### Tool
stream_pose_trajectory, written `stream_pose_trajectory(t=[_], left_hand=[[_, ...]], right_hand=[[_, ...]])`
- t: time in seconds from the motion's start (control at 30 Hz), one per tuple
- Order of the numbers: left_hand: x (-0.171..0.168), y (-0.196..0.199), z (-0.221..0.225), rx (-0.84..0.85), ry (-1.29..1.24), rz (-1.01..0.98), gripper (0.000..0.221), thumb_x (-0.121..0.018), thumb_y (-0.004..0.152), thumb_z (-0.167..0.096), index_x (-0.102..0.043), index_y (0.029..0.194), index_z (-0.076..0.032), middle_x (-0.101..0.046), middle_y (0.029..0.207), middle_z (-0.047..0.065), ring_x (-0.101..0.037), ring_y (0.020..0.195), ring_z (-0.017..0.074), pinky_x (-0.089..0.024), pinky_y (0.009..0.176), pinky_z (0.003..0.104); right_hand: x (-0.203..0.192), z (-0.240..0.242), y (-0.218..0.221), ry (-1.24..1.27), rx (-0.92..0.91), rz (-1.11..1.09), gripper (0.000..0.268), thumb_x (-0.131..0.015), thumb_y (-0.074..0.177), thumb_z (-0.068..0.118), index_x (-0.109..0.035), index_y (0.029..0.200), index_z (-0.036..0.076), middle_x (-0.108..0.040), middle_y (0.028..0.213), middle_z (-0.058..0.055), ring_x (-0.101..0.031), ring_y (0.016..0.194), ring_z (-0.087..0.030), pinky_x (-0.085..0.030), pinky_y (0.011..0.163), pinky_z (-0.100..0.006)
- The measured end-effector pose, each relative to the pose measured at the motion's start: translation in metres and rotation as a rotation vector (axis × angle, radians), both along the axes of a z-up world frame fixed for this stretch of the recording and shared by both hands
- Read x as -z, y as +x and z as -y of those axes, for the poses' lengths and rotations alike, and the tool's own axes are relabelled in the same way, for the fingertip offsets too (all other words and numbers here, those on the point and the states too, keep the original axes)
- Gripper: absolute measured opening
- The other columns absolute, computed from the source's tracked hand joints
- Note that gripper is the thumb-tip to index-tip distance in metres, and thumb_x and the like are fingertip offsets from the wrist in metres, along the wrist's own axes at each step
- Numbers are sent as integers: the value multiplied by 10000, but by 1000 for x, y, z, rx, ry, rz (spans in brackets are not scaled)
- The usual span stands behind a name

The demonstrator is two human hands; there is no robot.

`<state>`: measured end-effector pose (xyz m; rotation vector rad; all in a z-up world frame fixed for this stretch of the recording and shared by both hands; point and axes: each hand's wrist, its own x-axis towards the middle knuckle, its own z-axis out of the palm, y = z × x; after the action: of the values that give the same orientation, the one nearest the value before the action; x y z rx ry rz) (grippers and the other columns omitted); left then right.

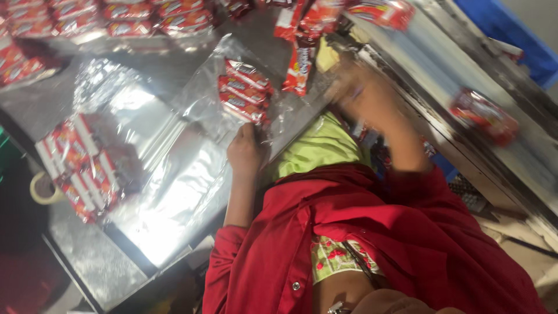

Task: The person repeatedly picks up small snack packets from a metal table, places them into clear plastic bags, and moves the filled bags to the side. The process is continuous and repetitive, with the person handling multiple snack packets and plastic bags.

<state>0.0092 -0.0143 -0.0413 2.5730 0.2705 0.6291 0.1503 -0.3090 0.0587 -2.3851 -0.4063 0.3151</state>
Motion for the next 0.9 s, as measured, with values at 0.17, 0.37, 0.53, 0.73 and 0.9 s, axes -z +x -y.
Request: stream_pose_trajectory(t=[0.17,0.37,0.53,0.73,0.9], left_hand=[[-21,-2,11,1,-31,-1,155,-719,868,-169,-575,902,-123,-677,825,103,-667,674,381,-507,584,499],[-12,-1,2,63,-49,-29,211,-727,873,-221,-567,916,-92,-667,823,125,-665,684,387,-508,582,494],[-6,-9,-8,126,-201,-46,184,-618,1042,-238,-617,1079,-57,-674,886,165,-669,764,396,-492,651,472],[-2,1,-24,125,-1099,135,235,-607,1064,-215,-549,933,-29,-472,835,71,-435,770,117,-366,696,282],[-5,-20,23,-105,-453,485,115,-729,928,-87,-622,900,-54,-588,804,86,-546,737,157,-440,672,300]], right_hand=[[-36,104,39,-383,21,624,728,-786,958,321,-512,1528,-40,-554,1462,-292,-488,1332,-446,-358,1114,-525],[-37,140,5,-177,4,569,682,-775,1018,203,-523,1648,132,-600,1279,-198,-561,1202,-371,-451,1111,-498],[-55,140,-3,-213,55,453,884,-812,885,187,-426,1667,48,-569,1259,-256,-556,1141,-408,-457,989,-511],[32,30,-48,548,-555,-553,743,-813,826,96,-512,1504,55,-563,1377,-76,-527,1297,-161,-416,1068,-315],[137,-145,-70,995,-139,-982,823,-693,892,49,-304,1616,85,-508,1520,-96,-541,1342,-212,-476,1079,-370]])
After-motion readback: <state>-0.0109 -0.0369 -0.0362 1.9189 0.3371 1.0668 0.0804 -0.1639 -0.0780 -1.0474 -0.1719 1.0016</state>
